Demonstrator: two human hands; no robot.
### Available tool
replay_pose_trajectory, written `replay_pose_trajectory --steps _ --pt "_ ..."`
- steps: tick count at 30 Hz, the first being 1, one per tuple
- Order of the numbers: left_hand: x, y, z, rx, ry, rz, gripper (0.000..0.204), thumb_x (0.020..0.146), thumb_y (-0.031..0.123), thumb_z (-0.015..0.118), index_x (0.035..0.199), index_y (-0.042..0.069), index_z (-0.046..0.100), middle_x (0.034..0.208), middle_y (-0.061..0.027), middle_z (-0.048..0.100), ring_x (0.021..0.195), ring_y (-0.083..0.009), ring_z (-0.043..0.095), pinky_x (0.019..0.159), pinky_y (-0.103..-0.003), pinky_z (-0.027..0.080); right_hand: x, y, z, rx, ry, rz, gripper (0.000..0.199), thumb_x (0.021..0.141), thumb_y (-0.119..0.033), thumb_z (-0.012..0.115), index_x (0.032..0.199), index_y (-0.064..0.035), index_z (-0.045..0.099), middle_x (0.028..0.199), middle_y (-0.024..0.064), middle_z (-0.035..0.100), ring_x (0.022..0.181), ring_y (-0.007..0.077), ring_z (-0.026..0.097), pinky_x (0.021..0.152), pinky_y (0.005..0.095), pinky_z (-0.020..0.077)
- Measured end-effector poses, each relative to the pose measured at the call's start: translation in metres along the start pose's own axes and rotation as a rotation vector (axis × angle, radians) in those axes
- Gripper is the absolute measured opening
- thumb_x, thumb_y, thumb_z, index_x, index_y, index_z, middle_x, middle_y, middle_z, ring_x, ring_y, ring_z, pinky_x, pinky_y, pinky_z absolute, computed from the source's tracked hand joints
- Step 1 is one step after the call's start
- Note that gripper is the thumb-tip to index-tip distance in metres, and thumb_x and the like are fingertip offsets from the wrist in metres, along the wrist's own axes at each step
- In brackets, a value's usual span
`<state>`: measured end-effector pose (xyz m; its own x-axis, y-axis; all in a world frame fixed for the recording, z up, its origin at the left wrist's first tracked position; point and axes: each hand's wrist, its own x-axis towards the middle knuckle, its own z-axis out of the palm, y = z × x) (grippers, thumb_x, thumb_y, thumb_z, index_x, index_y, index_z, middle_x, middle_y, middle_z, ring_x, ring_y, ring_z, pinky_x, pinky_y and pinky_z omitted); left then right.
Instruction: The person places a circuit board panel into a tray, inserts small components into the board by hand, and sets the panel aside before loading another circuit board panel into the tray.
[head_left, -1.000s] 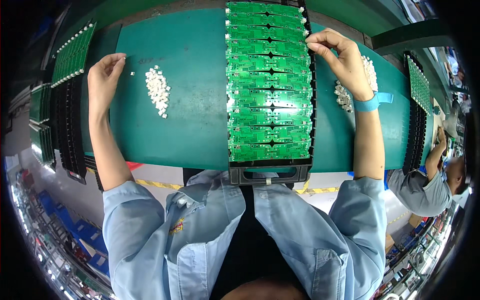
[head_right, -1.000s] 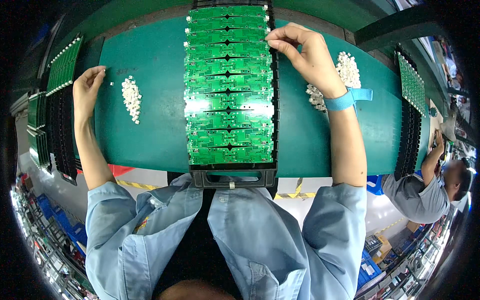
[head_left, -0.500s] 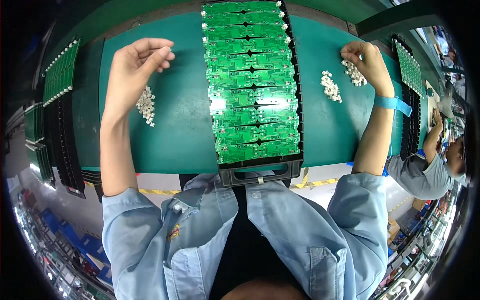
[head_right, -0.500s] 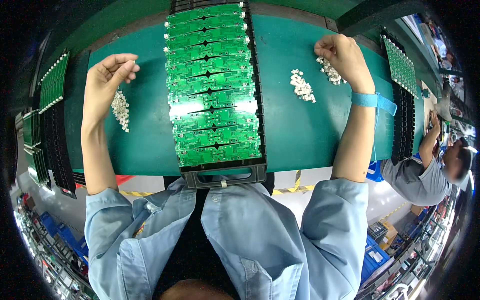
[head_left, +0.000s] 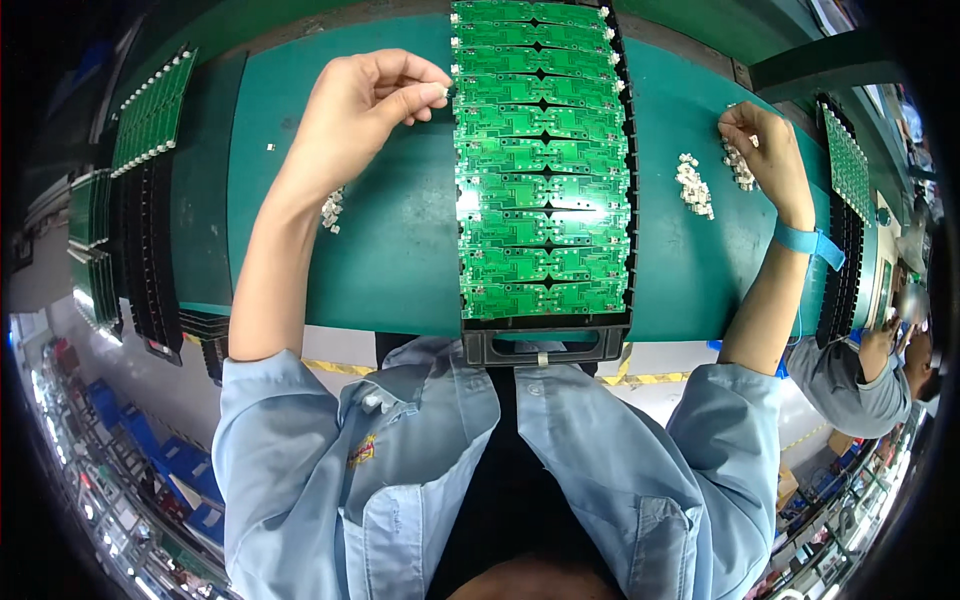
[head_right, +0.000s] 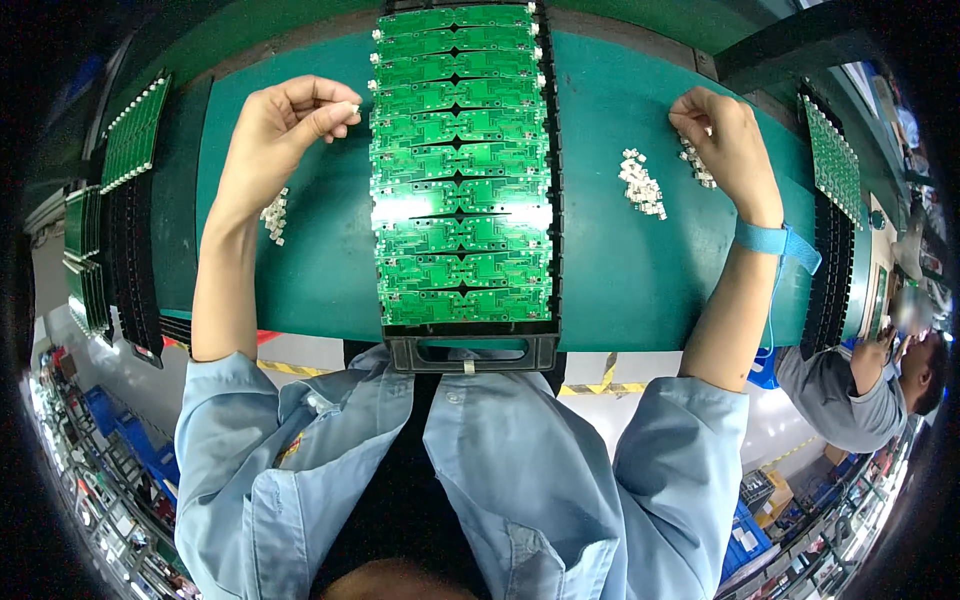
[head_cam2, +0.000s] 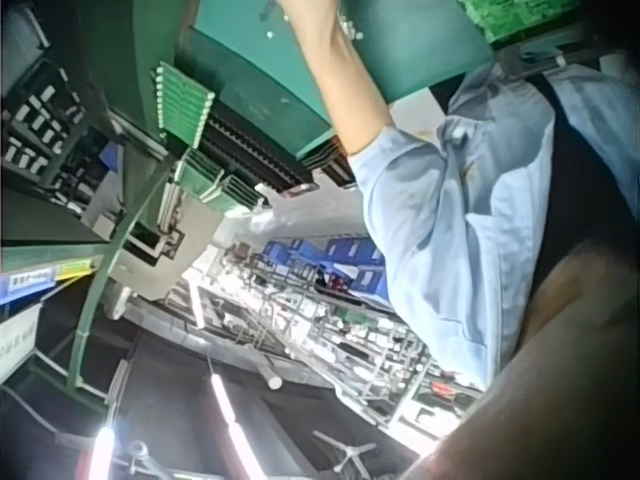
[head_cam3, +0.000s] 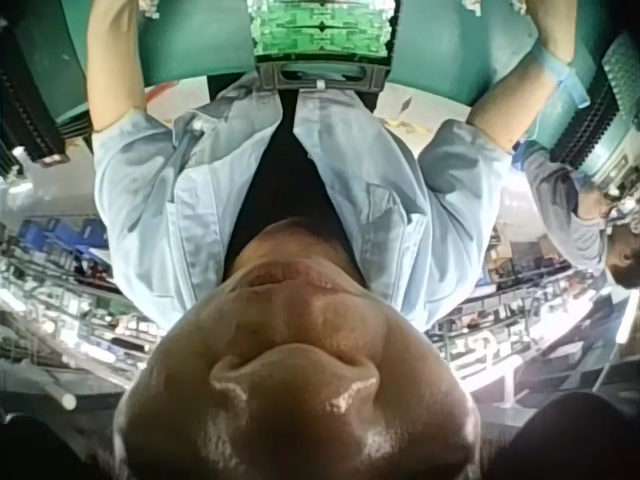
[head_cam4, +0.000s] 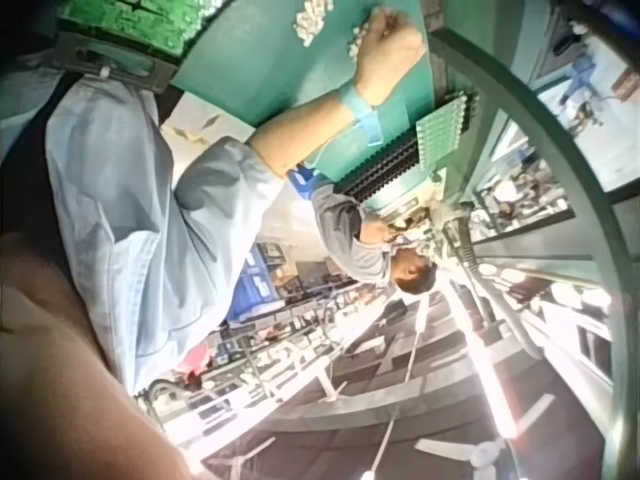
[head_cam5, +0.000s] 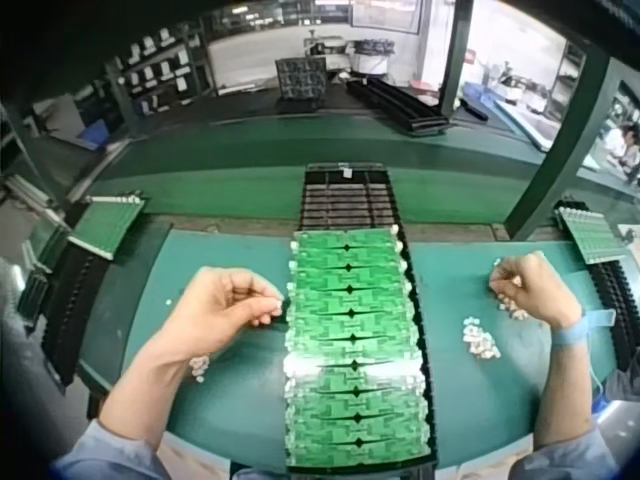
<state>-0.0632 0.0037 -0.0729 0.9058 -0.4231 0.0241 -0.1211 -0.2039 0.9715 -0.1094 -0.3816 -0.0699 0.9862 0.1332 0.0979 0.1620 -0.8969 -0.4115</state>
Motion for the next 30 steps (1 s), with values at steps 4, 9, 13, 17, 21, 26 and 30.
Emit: replay_pose_trajectory --steps 4,9,13,17,21,26,30 --pt "-0.002 -0.002 0.004 0.218 0.038 0.061 0.009 0.079 0.002 0.059 0.083 -0.005 0.065 0.069 -0.0044 0.063 0.056 -0.0086 0.051 0.052 -0.022 0.042 0.004 -0.010 0.001 0.124 -0.057 0.036 0.012 0.079 0.000 0.060 0.090 0.0029 0.062 0.070 0.0035 0.059 0.061 0.0088 0.051 0.053 0.0202 0.0395" --pt "-0.002 0.001 0.011 0.399 0.091 0.113 0.010 0.078 0.002 0.060 0.083 -0.006 0.064 0.067 -0.0048 0.063 0.053 -0.0100 0.048 0.050 -0.025 0.041 0.003 -0.021 -0.001 0.216 -0.021 0.070 0.012 0.081 -0.002 0.059 0.090 0.0047 0.063 0.072 0.0048 0.060 0.059 0.0102 0.052 0.053 0.0202 0.0415" --pt "-0.003 0.005 0.012 0.517 0.083 0.157 0.011 0.077 0.002 0.061 0.085 -0.004 0.064 0.071 -0.0046 0.064 0.054 -0.0102 0.049 0.051 -0.025 0.040 0.007 -0.025 0.003 0.357 -0.062 0.033 0.012 0.082 -0.003 0.059 0.091 0.0038 0.063 0.074 0.0051 0.061 0.061 0.0097 0.053 0.054 0.0195 0.0422" --pt "-0.003 0.010 0.013 0.664 0.061 0.224 0.011 0.077 0.002 0.061 0.087 -0.003 0.065 0.076 -0.0043 0.065 0.056 -0.0105 0.049 0.052 -0.024 0.040 0.009 -0.035 0.008 0.453 -0.094 0.004 0.012 0.083 -0.003 0.059 0.092 0.0035 0.063 0.075 0.0053 0.062 0.062 0.0094 0.053 0.055 0.0193 0.0430" --pt "-0.004 0.014 0.014 0.730 0.051 0.269 0.012 0.077 0.002 0.061 0.087 -0.003 0.065 0.077 -0.0058 0.065 0.056 -0.0133 0.050 0.052 -0.025 0.040 0.015 -0.052 0.016 0.561 -0.138 -0.043 0.012 0.083 -0.003 0.059 0.092 0.0033 0.063 0.076 0.0056 0.062 0.063 0.0092 0.054 0.057 0.0192 0.0441" --pt "-0.012 0.017 0.002 0.664 0.165 0.288 0.014 0.075 0.001 0.060 0.089 -0.002 0.064 0.074 -0.0097 0.064 0.054 -0.0181 0.053 0.052 -0.029 0.041 0.019 -0.061 0.022 0.665 -0.165 -0.080 0.011 0.083 -0.002 0.059 0.091 0.0035 0.063 0.076 0.0058 0.062 0.064 0.0089 0.055 0.058 0.0190 0.0452" --pt "-0.035 -0.004 -0.066 0.737 0.370 -0.007 0.016 0.077 0.000 0.059 0.092 -0.003 0.064 0.074 -0.0065 0.063 0.057 -0.0127 0.052 0.055 -0.025 0.042 0.014 -0.063 0.024 0.715 -0.119 -0.027 0.010 0.082 0.000 0.058 0.090 0.0042 0.063 0.076 0.0060 0.062 0.064 0.0089 0.055 0.059 0.0188 0.0458"
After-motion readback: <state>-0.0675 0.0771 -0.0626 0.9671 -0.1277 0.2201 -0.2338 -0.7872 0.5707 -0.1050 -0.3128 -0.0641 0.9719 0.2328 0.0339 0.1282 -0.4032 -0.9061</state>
